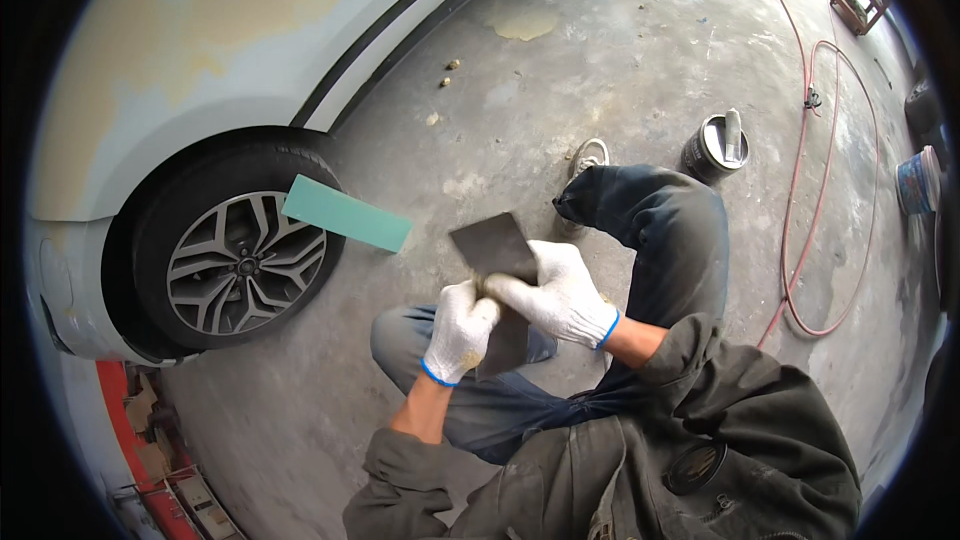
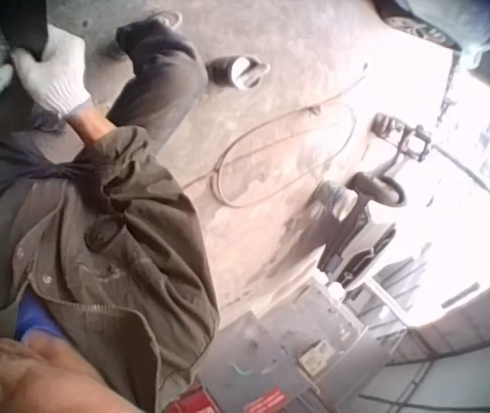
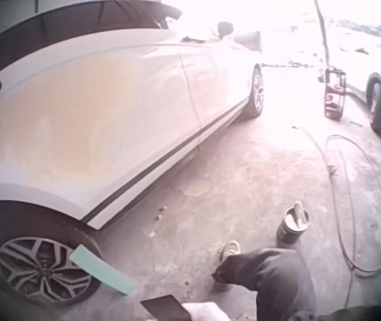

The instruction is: The person puts on gloves, retrieves sandpaper and a sanding block, and sits on the floor to sand the side panel of a white car. They repeatedly rub the sandpaper against the block and the car's surface, then wipe the panel with their hand.

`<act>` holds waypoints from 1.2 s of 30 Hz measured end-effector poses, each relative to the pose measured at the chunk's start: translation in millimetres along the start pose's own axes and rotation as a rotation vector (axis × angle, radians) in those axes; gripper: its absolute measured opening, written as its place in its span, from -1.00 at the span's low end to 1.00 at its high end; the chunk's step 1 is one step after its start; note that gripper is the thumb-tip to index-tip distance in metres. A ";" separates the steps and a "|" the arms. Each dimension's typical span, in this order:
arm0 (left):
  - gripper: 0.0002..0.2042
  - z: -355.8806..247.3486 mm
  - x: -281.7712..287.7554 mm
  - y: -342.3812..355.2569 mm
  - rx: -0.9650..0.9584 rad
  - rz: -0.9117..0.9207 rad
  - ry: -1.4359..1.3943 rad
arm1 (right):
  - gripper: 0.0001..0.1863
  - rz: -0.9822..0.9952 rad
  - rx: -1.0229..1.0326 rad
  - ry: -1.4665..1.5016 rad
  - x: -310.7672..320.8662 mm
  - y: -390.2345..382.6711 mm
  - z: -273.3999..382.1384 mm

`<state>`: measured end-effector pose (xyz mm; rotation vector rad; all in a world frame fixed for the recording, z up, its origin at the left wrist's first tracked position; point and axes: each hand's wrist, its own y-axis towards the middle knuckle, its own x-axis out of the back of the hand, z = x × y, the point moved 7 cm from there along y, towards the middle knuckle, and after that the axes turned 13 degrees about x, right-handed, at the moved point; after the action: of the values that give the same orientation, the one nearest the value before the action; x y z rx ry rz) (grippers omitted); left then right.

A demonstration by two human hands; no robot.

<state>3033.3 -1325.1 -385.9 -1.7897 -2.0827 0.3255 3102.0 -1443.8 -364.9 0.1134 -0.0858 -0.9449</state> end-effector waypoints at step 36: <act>-0.69 -15.6 1.3 -9.8 -0.043 -0.531 0.162 | -0.77 -0.404 -0.225 0.341 -0.9 -13.5 -54.7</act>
<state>3031.0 -1326.4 -367.6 -1.1691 -2.3487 -0.0118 3097.4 -1447.6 -420.9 0.0832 0.3706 -1.3177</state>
